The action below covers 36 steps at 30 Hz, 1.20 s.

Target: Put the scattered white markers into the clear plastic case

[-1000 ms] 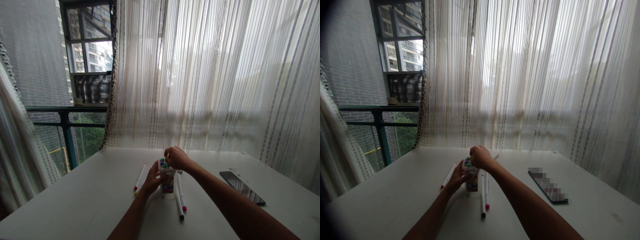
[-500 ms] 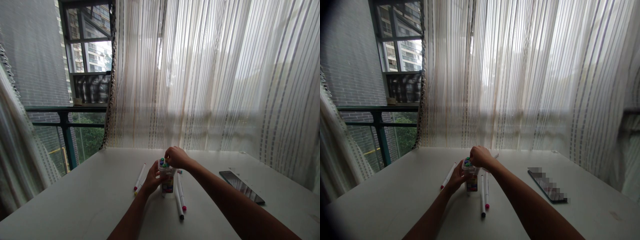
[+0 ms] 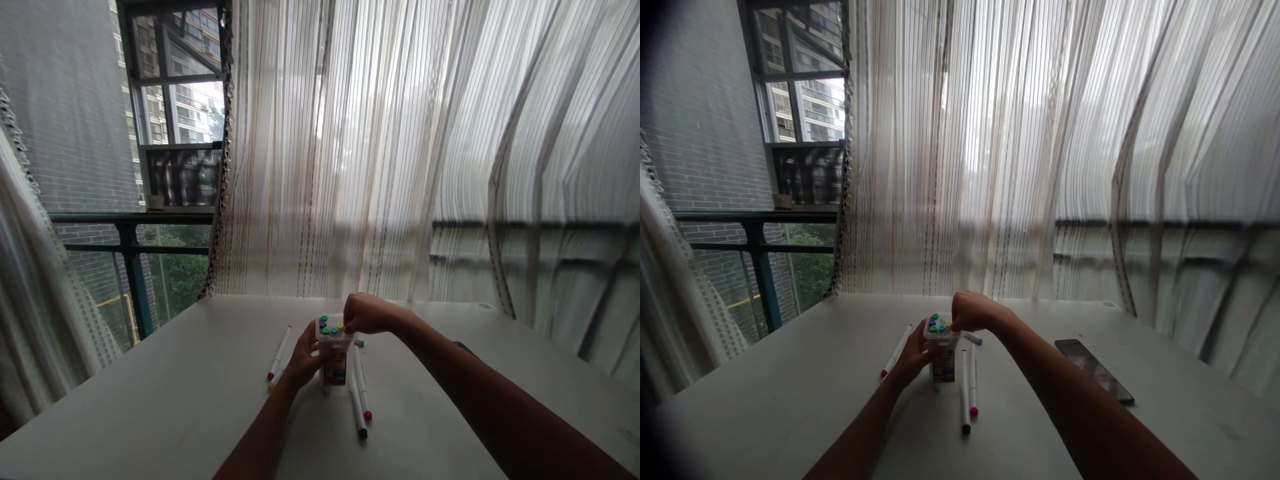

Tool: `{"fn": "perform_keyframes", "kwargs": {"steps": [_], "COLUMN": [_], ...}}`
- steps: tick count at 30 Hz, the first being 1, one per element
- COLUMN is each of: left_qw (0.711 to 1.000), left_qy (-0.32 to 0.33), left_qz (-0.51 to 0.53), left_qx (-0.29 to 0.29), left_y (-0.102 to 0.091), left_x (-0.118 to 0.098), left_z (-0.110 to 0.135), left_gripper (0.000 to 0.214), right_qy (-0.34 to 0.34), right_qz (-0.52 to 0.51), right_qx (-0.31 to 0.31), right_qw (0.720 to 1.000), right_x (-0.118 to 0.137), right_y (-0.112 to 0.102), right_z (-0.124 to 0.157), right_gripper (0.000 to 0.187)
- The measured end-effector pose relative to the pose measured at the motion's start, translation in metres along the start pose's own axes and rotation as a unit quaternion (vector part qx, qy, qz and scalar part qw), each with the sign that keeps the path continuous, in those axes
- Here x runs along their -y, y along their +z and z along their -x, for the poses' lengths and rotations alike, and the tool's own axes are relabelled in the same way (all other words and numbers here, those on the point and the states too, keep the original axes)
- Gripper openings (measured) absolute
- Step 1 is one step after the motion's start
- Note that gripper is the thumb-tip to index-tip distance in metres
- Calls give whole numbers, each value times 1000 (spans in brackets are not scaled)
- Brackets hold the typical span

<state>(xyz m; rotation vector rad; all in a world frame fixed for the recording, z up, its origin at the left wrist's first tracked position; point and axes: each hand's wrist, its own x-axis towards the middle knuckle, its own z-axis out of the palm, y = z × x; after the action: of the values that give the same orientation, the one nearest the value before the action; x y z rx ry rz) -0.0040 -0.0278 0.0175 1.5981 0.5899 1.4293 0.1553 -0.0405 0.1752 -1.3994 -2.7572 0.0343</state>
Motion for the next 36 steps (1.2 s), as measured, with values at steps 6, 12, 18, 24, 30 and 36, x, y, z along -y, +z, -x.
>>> {"fn": "perform_keyframes", "kwargs": {"steps": [6,12,18,24,30,36], "left_qw": [1000,1000,1000,1000,1000,1000], "left_qy": [0,0,3,-1,-2,-4], "left_qz": [1,4,7,2,-4,-8], "left_qx": [0,0,0,-5,-2,-1], "left_y": [1,1,0,0,1,0], "left_x": [-2,-3,0,0,0,-1], "left_z": [0,0,-1,0,-1,-2], "left_gripper": [53,51,51,51,49,53], "right_qy": [6,18,14,-11,-6,2], "right_qz": [43,72,31,-13,22,40], "right_qx": [-3,-20,-73,-127,-159,-146], "right_qw": [999,997,997,992,987,988], "right_x": [1,6,9,16,18,20], "right_y": [9,15,16,11,17,22], "right_z": [-6,-7,-8,-8,-11,-16], "right_gripper": [19,15,20,24,22,20]}}
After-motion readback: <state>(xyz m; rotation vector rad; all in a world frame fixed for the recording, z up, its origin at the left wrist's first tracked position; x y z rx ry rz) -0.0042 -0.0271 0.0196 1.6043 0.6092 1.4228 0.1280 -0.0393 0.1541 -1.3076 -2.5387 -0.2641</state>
